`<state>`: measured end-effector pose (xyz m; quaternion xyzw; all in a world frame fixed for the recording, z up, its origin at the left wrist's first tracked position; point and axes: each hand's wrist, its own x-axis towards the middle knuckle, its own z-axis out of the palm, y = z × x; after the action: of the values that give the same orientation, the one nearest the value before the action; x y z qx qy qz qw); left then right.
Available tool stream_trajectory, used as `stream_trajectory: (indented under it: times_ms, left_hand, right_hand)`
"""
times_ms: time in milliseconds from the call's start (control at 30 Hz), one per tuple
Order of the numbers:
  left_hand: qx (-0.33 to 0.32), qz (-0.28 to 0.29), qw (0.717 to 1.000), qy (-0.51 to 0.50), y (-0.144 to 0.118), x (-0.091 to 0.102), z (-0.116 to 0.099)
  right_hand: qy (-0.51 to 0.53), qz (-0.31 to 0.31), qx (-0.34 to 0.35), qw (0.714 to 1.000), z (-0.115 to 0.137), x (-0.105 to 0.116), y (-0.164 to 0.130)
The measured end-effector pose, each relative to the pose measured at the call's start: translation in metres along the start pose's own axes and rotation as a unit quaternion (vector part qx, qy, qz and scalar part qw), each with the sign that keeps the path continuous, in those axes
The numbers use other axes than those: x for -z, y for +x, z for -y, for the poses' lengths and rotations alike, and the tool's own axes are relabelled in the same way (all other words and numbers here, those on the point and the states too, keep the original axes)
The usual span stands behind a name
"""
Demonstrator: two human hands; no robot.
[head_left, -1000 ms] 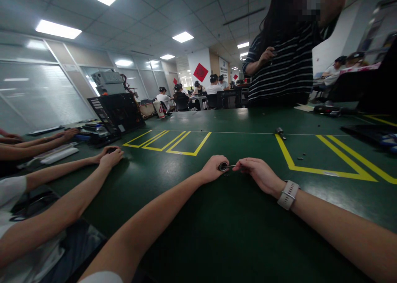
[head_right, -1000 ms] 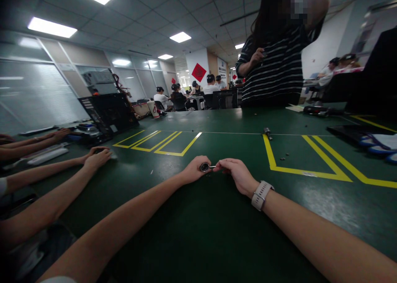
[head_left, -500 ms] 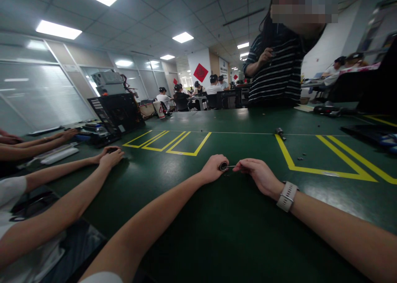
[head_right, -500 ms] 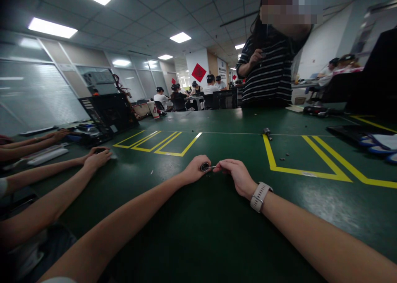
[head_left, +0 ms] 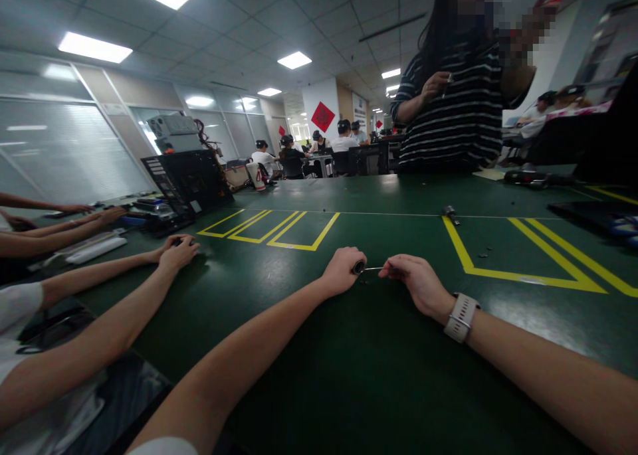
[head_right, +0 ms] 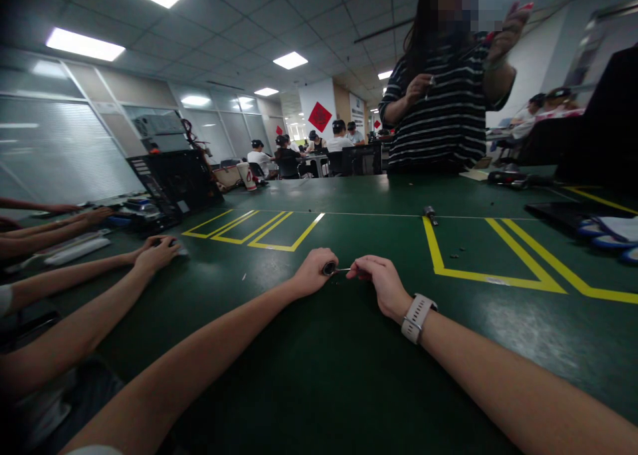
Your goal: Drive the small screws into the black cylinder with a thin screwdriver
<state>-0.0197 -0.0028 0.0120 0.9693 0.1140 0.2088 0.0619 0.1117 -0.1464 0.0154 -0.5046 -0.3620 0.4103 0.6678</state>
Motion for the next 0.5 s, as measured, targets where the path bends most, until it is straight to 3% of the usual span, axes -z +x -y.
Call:
stream_trajectory:
  times_ms: [500]
  left_hand:
    - [0.0, 0.023, 0.996, 0.083, -0.002, 0.009, -0.014]
  right_hand:
    - [-0.025, -0.022, 0.033, 0.999, 0.0, -0.002, -0.002]
